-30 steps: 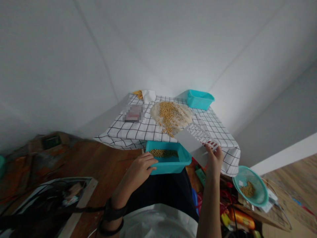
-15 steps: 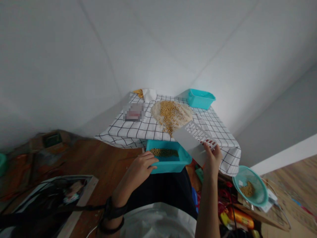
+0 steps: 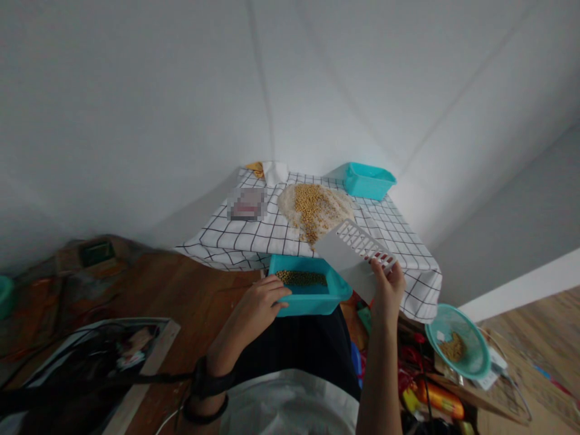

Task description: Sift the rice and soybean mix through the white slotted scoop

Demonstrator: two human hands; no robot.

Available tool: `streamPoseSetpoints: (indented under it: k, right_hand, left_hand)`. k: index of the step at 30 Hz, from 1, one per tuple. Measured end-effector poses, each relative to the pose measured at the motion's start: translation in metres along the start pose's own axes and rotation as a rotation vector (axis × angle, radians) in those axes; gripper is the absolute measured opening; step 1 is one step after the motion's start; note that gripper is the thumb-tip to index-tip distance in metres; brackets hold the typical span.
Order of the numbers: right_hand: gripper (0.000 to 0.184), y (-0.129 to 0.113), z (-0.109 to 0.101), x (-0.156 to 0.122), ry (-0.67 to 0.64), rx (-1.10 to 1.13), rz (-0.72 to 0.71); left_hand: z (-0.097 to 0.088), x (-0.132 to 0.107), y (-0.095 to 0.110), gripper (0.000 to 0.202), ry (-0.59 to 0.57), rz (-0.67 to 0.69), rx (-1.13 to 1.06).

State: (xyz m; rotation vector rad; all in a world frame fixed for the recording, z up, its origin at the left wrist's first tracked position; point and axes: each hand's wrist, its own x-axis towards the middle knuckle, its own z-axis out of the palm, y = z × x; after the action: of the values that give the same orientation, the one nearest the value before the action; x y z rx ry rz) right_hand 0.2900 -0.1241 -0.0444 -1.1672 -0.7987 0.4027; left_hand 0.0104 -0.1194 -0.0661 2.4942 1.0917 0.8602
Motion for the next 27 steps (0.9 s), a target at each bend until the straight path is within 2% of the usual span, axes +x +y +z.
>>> streamPoseSetpoints:
  k: [12,23,27]
  right_hand:
    - [0.032,-0.0018,0.0031,-0.0008,-0.030,-0.031,0.012]
    - [0.030,-0.0043,-0.0062,-0.0003,-0.010,-0.050,0.014]
    - [0.030,-0.0066,0.0005,-0.0037,-0.010,-0.052,0.010]
  left_hand:
    - [0.0009,0.0003,-0.0024,0.013,-0.006,-0.004,0.004]
    - [-0.0023,-0.0008,-0.0019,0.014,-0.019,-0.015,0.011]
    - [-0.0027,-0.0018,-0.0022,0.014,-0.013,-0.016,0.013]
